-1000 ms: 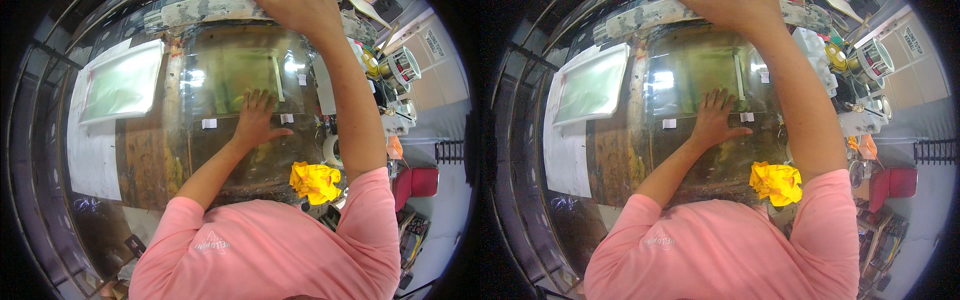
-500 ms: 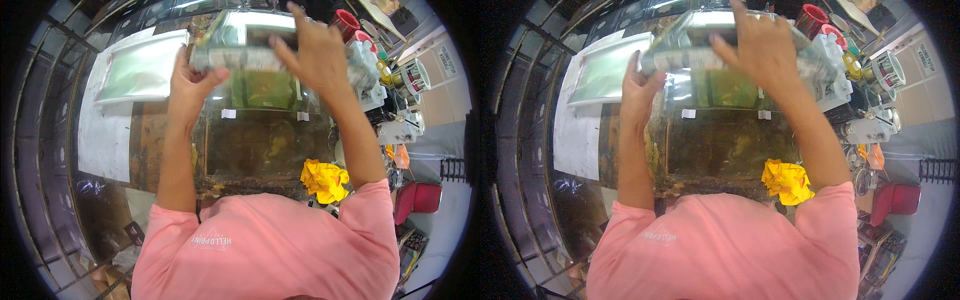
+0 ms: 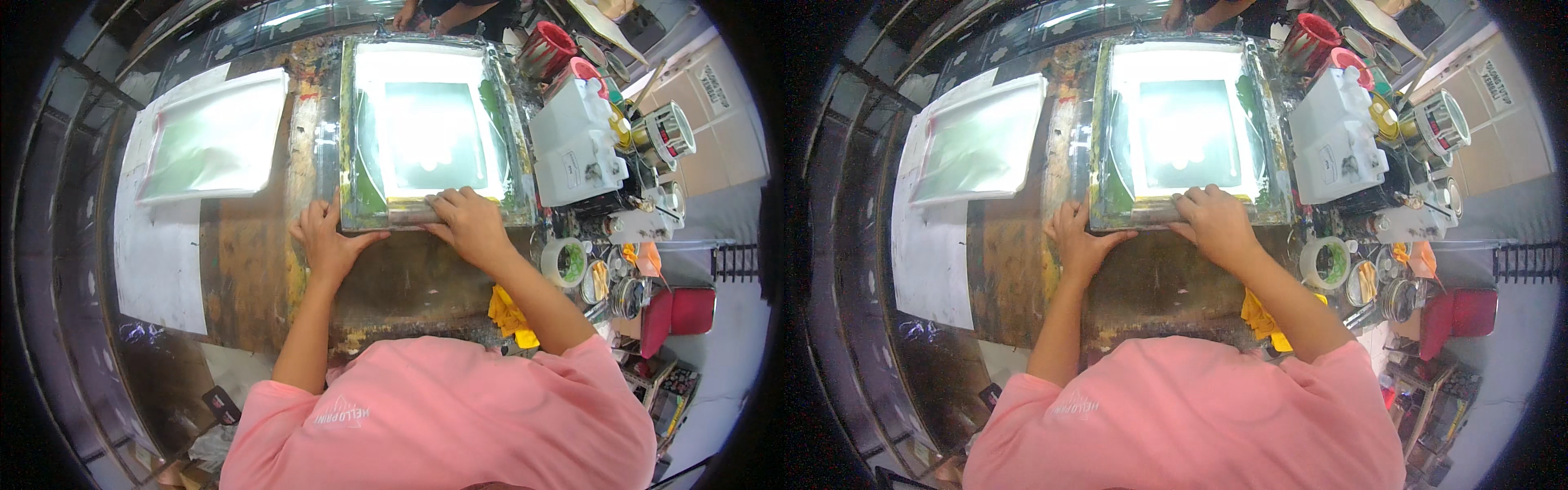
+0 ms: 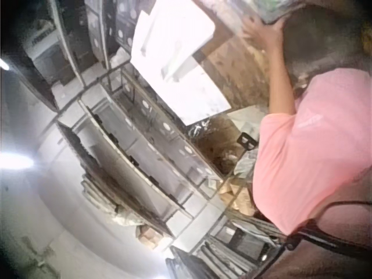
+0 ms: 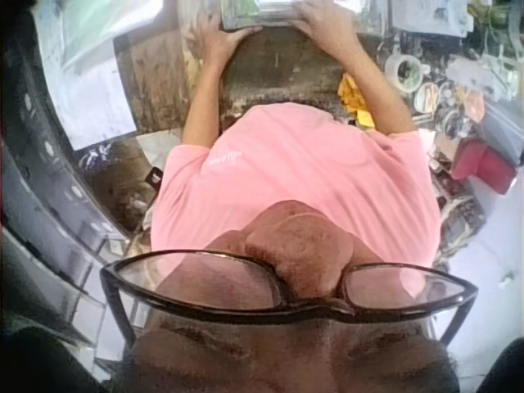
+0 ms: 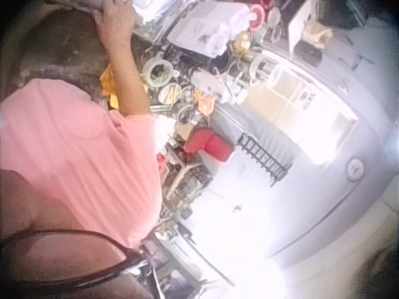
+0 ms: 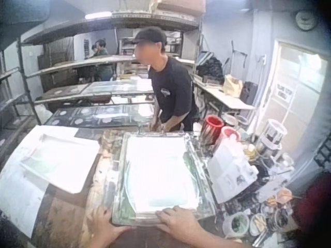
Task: The person performs screen printing by repeatedly pulling a squeegee across a screen to transfer green ink onto a substrate. They periodically lift the screen to reveal a flower-shaped print, then reposition the screen and continue printing.
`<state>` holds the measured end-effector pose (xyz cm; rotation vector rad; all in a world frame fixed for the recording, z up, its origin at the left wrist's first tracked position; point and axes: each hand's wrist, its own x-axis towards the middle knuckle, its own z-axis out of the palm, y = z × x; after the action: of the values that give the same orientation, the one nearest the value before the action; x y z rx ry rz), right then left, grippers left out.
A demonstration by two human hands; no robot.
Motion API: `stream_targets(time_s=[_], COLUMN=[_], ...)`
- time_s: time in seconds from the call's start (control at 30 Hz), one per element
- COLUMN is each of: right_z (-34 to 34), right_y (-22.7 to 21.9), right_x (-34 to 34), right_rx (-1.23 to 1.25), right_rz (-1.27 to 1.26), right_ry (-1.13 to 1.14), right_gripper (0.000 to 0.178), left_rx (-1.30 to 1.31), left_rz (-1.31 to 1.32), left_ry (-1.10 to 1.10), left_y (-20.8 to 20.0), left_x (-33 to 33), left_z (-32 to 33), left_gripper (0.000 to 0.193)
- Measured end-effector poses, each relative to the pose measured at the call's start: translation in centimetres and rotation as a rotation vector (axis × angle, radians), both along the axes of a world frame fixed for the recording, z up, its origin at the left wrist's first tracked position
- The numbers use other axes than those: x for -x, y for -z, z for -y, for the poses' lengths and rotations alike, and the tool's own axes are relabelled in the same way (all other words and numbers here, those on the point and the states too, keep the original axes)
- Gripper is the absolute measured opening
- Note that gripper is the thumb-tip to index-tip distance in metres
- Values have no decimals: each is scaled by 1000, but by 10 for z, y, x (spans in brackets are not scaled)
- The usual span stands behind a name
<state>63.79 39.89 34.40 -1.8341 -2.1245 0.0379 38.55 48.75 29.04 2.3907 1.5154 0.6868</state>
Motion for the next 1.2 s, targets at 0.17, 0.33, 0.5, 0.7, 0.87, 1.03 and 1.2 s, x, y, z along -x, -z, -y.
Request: stream_targets(time_s=[0.17, 0.33, 0.5, 0.7, 0.87, 1.03, 1.2], right_z=[-42, -162, -235, -257, -205, -91, -14], right_y=[9, 23, -22, 12, 23, 0, -29], right_x=[-17, -68, -104, -124, -97, -46, -10], right_rx=[-54, -204, 229, -67, -148, -58, 48], right_rz=[48, 122, 103, 99, 147, 168, 134], right_ry=[-11, 52, 32, 25, 32, -19, 13], right_gripper=[39, 38, 53, 47, 44, 40, 41], left_rx=[43, -45, 62, -65, -107, -160, -115], left_rz=[52, 84, 120, 140, 144, 145, 184], left_ry=[-4, 44, 0, 89, 88, 71, 50], left_y=[-2, 0, -3, 5, 10, 10, 8], left_x=[2, 3, 2, 2, 5, 5, 2], left_z=[2, -2, -1, -5, -1, 1, 1], left_gripper=[106, 109, 102, 119, 117, 113, 107])
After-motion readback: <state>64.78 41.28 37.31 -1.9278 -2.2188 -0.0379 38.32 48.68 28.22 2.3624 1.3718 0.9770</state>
